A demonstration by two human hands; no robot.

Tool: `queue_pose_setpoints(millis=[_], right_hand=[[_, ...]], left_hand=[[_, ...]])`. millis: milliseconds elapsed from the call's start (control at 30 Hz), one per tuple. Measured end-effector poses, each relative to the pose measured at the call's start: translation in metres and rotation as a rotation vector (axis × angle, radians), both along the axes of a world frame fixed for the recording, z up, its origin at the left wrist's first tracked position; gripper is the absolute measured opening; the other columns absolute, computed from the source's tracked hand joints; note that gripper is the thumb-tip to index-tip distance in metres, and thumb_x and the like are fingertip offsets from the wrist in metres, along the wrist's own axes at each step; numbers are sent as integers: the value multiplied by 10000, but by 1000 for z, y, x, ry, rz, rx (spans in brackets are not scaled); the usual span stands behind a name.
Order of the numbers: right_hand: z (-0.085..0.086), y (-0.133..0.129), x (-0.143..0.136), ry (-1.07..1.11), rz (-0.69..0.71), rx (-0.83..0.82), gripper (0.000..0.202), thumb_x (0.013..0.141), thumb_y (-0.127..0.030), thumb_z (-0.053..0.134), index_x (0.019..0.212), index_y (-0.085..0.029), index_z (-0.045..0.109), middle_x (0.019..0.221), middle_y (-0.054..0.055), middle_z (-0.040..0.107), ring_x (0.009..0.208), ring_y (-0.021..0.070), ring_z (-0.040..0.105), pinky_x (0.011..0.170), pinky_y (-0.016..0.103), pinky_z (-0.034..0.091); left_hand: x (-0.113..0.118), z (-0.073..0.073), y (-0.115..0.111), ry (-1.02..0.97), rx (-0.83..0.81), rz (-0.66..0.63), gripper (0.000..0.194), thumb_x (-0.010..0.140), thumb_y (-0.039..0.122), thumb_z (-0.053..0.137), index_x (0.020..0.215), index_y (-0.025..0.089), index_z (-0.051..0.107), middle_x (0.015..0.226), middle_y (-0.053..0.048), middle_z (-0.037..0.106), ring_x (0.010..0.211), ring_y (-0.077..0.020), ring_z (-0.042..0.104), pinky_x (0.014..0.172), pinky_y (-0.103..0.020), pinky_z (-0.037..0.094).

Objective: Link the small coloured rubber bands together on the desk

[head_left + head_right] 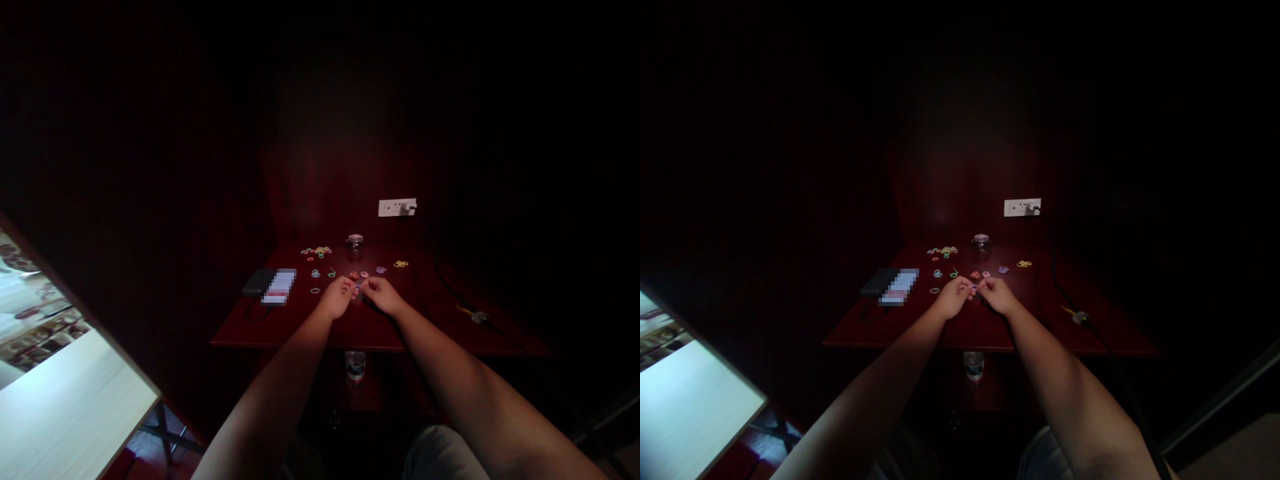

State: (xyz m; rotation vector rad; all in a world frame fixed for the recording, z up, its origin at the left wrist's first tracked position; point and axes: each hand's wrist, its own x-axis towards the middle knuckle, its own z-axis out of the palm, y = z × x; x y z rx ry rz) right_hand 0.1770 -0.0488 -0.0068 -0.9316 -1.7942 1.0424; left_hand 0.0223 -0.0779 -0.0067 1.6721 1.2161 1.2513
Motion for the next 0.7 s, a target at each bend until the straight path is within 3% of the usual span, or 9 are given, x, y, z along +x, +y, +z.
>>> queue_pose_setpoints(millis=[233, 700], right_hand=[[3, -2, 0, 45, 5, -59, 356, 744, -485, 508, 595, -162, 518, 539, 1, 555, 416, 83, 455, 418, 214, 324], [6, -7, 1, 35, 18, -22, 386, 599, -507, 683, 645, -149, 546, 509, -21, 540, 451, 86, 446, 457, 218, 328]], left_hand=[[2, 3, -2, -92, -20, -13, 57, 775, 88, 547, 828, 110, 538, 736, -52, 653, 604, -91, 591, 630, -235, 478], [-1, 7, -5, -84, -38, 14, 92, 733, 85, 576, 823, 104, 574, 614, -16, 620, 547, -85, 586, 531, -170, 442]])
